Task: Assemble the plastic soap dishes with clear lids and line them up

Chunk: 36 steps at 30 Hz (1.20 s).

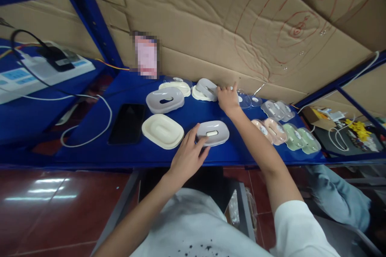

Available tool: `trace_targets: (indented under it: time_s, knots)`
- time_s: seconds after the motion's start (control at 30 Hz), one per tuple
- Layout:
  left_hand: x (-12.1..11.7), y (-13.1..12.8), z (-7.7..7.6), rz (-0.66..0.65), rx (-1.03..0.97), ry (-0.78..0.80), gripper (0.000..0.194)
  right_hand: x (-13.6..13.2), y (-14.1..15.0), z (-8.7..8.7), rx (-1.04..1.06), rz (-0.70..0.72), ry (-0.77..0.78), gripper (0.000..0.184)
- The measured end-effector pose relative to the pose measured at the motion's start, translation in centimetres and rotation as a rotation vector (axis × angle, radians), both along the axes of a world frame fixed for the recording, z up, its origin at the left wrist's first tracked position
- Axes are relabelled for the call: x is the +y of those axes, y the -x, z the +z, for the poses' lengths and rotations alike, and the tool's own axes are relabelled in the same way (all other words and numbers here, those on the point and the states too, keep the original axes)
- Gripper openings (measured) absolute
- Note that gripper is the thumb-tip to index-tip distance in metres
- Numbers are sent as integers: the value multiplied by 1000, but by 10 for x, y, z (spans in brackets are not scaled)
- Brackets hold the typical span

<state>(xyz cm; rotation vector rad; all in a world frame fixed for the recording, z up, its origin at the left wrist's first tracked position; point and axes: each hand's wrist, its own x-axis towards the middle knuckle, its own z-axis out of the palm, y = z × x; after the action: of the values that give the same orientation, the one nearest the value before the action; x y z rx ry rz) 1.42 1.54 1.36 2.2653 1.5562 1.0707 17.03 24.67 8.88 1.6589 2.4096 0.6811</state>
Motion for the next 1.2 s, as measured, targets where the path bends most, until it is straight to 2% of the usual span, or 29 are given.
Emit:
trace_targets:
  time_s: [0.13, 0.23, 0.3, 0.37, 0.47, 0.57, 0.67, 0.77, 0.9, 1.1, 1.2]
  knots:
    - [0, 0, -1, 5, 27, -22, 28, 1, -6, 15, 58, 32, -54, 45]
    - [0, 1, 0, 9, 13, -7, 27, -4, -15, 26, 240, 97, -144, 42]
    - [0, 4, 0, -4, -23, 18, 25, -18, -25, 27, 399, 160, -173, 43]
    - [2, 8, 0, -31, -88, 48, 19, -43, -38, 19, 555, 258, -189, 47]
    - [4, 13, -1, -56, -207, 93, 16, -96, -60, -3, 728, 409, -183, 52]
    - [7, 14, -3, -54, -293, 97, 37, -144, -77, -26, 826, 481, -93, 46]
    - [8, 14, -4, -83, -331, 92, 68, -169, -84, -38, 908, 514, 118, 31]
    - [8, 17, -5, -139, -352, 133, 83, -176, -83, -39, 988, 557, 344, 32]
    - [9, 24, -5, -189, -377, 197, 90, -177, -80, -34, 992, 615, 523, 21]
    - [12, 27, -6, -219, -366, 218, 86, -176, -80, -24, 978, 659, 614, 23]
    - [12, 26, -5, -195, -347, 207, 81, -174, -77, -24, 990, 701, 602, 22]
